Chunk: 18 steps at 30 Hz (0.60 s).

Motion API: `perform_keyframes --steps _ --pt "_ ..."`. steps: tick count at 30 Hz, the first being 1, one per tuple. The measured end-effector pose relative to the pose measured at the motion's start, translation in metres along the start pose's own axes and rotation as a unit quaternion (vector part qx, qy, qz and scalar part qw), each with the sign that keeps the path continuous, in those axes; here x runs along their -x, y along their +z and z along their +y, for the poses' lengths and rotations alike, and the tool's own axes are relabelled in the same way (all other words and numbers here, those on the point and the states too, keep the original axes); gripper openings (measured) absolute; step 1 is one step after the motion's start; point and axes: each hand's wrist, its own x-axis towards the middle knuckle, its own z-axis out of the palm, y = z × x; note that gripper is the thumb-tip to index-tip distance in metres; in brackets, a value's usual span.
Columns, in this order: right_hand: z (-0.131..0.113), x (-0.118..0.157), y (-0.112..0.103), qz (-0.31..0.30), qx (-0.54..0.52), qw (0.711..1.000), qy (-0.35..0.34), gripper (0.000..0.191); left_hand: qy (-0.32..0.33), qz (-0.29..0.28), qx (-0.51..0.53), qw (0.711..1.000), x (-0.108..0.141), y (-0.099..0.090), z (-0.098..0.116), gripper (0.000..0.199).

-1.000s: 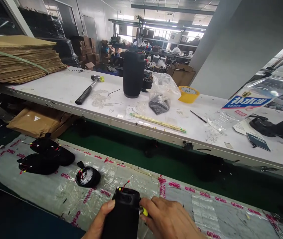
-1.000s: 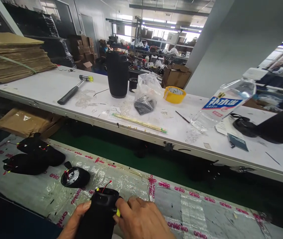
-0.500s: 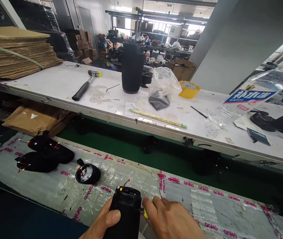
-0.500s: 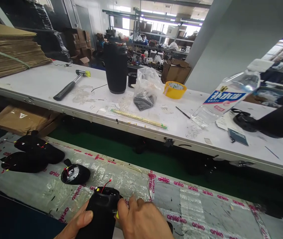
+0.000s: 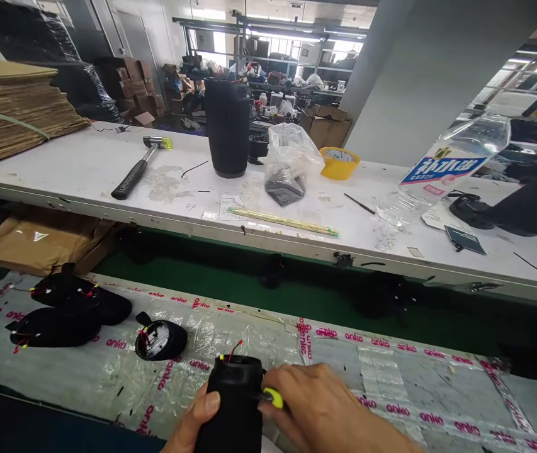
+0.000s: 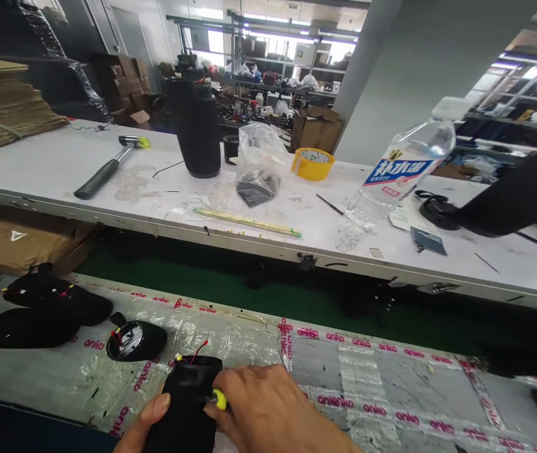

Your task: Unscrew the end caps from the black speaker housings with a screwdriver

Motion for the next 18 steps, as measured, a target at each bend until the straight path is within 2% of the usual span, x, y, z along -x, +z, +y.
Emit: perform_keyframes --steps 2,3,5,6,8,11,12,14,16,18 --pt "0.001 0.006 -0.006 0.069 -0.141 0.98 0.121 0.018 -0.02 0.004 0.013 1.0 -0.003 -0.008 -0.003 0.072" --pt "0.0 0.007 -0.009 0.079 -0.191 0.962 0.178 0.025 -0.026 0.004 0.022 0.999 -0.004 -0.01 -0.003 0.072" --pt "-0.001 0.002 -0.013 0.05 -0.246 0.936 0.246 0.041 -0.016 -0.009 0.041 0.999 -0.003 -0.012 -0.003 0.074" --pt "-0.001 -0.003 -0.014 0.017 -0.262 0.933 0.247 0.047 -0.006 -0.018 0.046 0.999 -0.003 -0.011 -0.002 0.074" --pt "0.001 -0.014 -0.013 -0.041 -0.288 0.935 0.202 0.049 0.019 -0.037 0.042 0.998 -0.004 -0.007 0.002 0.073" --pt "0.007 -0.03 0.006 -0.075 -0.311 0.94 0.12 0.031 0.061 -0.042 0.006 0.997 -0.005 -0.004 0.01 0.077" --pt "0.01 -0.034 0.019 -0.073 -0.305 0.943 0.111 0.026 0.091 -0.018 -0.025 0.995 -0.005 -0.006 0.014 0.078" --pt "0.013 -0.041 0.052 -0.064 -0.251 0.96 0.107 0.022 0.162 0.082 -0.114 0.977 -0.002 -0.014 0.024 0.08" --pt "0.013 -0.05 0.091 -0.049 -0.132 0.986 0.094 0.033 0.212 0.208 -0.202 0.933 0.005 -0.029 0.039 0.075" --pt "0.01 -0.062 0.125 -0.044 -0.047 0.997 0.05 0.035 0.234 0.301 -0.249 0.89 0.015 -0.05 0.062 0.068"
